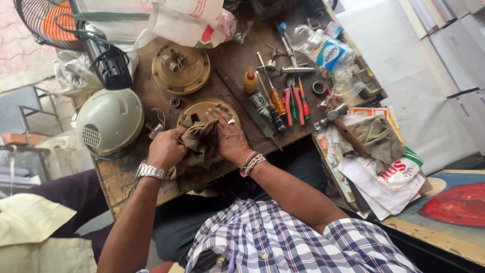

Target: The person works on a circular brass-colored electrical component on a cluttered workbench. They use a screwdriver to adjust internal parts, wipe the surface with a cloth, and apply a liquid from a small bottle. Another person briefly hands over a white plastic housing, which is placed on the table.

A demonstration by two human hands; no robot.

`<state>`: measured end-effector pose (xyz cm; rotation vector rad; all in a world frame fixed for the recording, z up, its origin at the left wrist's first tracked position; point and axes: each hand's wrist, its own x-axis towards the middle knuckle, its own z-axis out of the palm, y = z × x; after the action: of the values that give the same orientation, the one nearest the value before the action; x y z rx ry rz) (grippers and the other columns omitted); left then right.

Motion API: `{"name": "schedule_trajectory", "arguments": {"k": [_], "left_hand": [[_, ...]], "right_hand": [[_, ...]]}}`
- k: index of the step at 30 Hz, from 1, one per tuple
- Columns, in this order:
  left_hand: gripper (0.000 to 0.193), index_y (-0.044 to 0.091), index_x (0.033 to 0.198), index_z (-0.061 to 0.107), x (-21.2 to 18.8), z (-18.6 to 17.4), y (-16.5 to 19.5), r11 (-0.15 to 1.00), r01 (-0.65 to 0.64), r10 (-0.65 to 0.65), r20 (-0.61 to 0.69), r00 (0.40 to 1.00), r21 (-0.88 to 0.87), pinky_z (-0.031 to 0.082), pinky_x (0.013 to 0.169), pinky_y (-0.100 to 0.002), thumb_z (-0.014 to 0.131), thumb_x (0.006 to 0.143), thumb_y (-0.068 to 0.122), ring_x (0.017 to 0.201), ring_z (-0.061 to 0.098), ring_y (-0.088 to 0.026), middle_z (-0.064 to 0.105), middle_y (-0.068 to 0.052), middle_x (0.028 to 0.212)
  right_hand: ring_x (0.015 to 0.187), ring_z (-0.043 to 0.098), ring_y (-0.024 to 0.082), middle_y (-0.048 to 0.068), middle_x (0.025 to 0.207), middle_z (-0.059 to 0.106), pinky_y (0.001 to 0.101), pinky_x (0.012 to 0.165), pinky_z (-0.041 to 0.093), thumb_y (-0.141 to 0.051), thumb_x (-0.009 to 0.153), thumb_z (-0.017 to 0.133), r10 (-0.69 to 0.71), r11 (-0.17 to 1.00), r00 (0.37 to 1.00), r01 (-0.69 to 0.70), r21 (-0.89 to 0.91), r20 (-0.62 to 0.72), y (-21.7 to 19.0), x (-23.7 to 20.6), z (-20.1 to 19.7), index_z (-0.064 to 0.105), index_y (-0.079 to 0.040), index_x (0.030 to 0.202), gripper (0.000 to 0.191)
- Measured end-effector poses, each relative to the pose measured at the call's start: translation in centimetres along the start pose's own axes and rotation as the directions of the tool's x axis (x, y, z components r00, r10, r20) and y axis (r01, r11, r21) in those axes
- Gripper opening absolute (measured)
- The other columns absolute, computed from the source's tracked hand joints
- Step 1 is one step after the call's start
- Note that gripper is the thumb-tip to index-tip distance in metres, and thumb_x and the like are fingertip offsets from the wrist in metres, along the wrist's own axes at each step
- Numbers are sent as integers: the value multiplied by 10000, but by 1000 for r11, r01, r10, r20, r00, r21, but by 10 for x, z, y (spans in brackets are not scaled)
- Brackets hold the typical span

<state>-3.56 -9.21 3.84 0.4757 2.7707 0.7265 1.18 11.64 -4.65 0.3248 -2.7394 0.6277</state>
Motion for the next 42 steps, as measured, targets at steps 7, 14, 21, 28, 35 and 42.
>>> {"name": "schedule_trajectory", "arguments": {"k": [7, 14, 21, 28, 35, 42], "left_hand": [[159, 7, 1015, 701, -39, -35, -4, 984, -178, 134, -557, 820, -25, 550, 729, -435, 730, 869, 60, 861, 723, -320, 734, -158, 935], [313, 48, 1084, 715, -22, -51, -33, 936, 176, -194, -30, 981, -304, 587, 683, -427, 578, 807, -6, 794, 737, -316, 763, -155, 925], [295, 77, 960, 735, 25, 56, -4, 970, -218, 235, -188, 954, 105, 457, 708, -521, 715, 667, 100, 953, 672, -373, 729, -137, 926], [212, 59, 859, 724, 17, 62, 6, 990, 30, -4, -184, 983, 140, 522, 728, -472, 751, 814, 264, 792, 700, -356, 721, -155, 859], [268, 60, 971, 754, -32, 35, -8, 995, 47, -40, -85, 996, 83, 561, 742, -477, 738, 751, 214, 795, 710, -369, 729, -180, 851], [363, 28, 1043, 693, 2, 24, -2, 998, 38, -47, -161, 986, -60, 564, 797, -467, 715, 684, 74, 878, 700, -373, 716, -186, 962]], "right_hand": [[1477, 281, 316, 130, 1545, 397, 443, 1203, 243, -474, 657, 902, 169, 969, 951, -208, 134, 258, -1, 13, -5, 359, -44, 1496, 1088], [1490, 333, 357, 131, 1561, 446, 429, 1220, 301, -349, 745, 827, 63, 994, 989, -75, 84, 137, -1, 11, -3, 404, -50, 1526, 937], [1480, 392, 361, 143, 1546, 492, 438, 1216, 373, -265, 926, 651, -73, 995, 997, 76, 72, -35, 14, 1, 14, 526, -104, 1479, 589], [1474, 390, 352, 148, 1543, 470, 415, 1194, 374, -264, 934, 614, 32, 998, 999, -32, 62, 14, 8, 8, 9, 541, -107, 1452, 546], [1481, 370, 349, 106, 1573, 479, 412, 1195, 368, -186, 871, 623, 126, 973, 988, -140, 186, 83, 0, 10, -5, 549, -98, 1457, 597], [1460, 338, 388, 183, 1521, 460, 430, 1161, 355, -205, 874, 638, 110, 989, 990, -118, 93, 94, 2, 12, 5, 505, -24, 1453, 622]]}}
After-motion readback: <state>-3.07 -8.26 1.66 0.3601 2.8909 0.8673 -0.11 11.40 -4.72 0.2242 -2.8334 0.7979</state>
